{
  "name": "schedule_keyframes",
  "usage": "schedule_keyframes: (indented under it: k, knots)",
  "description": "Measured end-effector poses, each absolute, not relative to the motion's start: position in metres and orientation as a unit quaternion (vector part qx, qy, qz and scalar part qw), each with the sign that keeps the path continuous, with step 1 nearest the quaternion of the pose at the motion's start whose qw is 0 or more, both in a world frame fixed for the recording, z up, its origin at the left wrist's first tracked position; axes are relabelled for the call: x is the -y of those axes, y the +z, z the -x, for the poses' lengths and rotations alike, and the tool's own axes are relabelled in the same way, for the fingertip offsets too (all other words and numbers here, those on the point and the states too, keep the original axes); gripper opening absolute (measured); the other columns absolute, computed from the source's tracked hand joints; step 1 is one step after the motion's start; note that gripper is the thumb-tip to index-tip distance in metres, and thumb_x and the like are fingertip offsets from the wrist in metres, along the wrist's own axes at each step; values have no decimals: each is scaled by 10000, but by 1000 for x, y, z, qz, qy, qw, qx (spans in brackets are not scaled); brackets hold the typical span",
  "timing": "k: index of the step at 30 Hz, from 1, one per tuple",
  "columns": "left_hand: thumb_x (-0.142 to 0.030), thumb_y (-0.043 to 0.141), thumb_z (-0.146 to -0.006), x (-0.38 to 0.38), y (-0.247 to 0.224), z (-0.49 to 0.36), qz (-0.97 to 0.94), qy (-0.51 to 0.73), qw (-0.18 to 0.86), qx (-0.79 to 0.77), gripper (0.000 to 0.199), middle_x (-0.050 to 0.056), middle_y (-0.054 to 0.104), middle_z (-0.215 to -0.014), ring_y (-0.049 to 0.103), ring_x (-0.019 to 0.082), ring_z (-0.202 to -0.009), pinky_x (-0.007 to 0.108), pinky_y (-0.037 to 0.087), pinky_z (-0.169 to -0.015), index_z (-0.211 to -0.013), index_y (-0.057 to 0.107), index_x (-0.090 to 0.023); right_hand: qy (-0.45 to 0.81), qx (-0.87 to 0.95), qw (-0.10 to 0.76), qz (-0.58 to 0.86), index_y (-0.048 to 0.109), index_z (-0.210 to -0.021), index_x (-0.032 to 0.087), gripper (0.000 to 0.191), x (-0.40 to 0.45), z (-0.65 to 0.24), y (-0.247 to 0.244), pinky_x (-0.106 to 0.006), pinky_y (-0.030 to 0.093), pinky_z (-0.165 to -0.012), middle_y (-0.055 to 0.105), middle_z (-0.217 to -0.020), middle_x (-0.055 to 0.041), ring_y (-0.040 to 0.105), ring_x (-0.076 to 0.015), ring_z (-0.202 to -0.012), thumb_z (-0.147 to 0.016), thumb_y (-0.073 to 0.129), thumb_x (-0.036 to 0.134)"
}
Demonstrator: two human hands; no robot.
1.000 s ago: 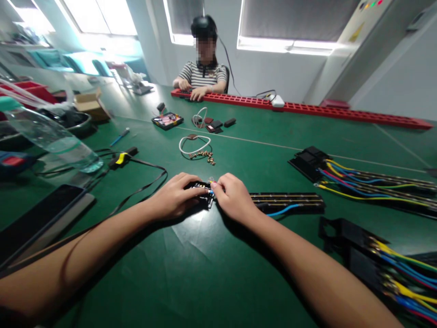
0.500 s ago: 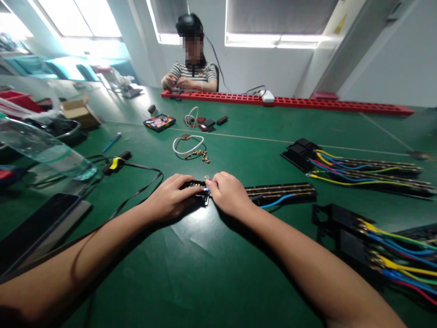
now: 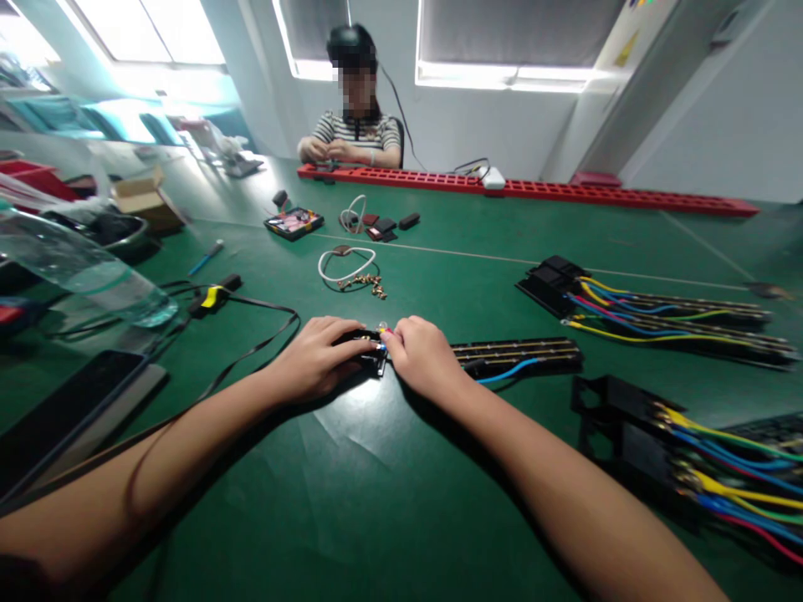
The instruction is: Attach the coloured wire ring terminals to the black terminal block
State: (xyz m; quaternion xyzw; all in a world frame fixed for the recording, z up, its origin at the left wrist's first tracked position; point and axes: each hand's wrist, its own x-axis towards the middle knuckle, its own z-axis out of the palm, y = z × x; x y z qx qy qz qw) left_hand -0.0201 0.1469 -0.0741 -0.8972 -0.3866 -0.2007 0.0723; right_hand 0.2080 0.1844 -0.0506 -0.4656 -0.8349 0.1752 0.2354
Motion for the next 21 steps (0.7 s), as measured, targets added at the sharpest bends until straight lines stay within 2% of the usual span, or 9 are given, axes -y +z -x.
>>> schedule_keyframes:
  k: [6, 12, 21]
  knots:
    - [-324, 592, -947, -145, -77, 19, 887, -203, 118, 398, 342, 111, 587, -1343, 506, 315, -1188, 489, 400, -958, -1286, 625, -289, 171, 834, 221, 476, 493, -685, 190, 315, -184, -206, -50, -295, 337, -673, 557, -742, -40, 497, -162, -701, -979, 542, 292]
    - [-307, 609, -905, -143, -78, 16, 881, -218, 156, 390, 383, 138, 499, -1449, 452, 355, -1247, 533, 387, -963, -1286, 624, -271, 161, 847, 235, 450, 488, -708, 191, 305, -183, -209, -54, -294, 332, -685, 545, -757, -34, 488, -163, -717, -991, 530, 298]
    - [-307, 596, -908, -143, -76, 12, 883, -235, 126, 385, 364, 133, 576, -1311, 491, 323, -1170, 500, 415, -963, -1263, 636, -240, 148, 853, 257, 429, 488, -716, 191, 293, -183, -212, -57, -294, 314, -703, 552, -750, -26, 474, -174, -752, -986, 549, 286]
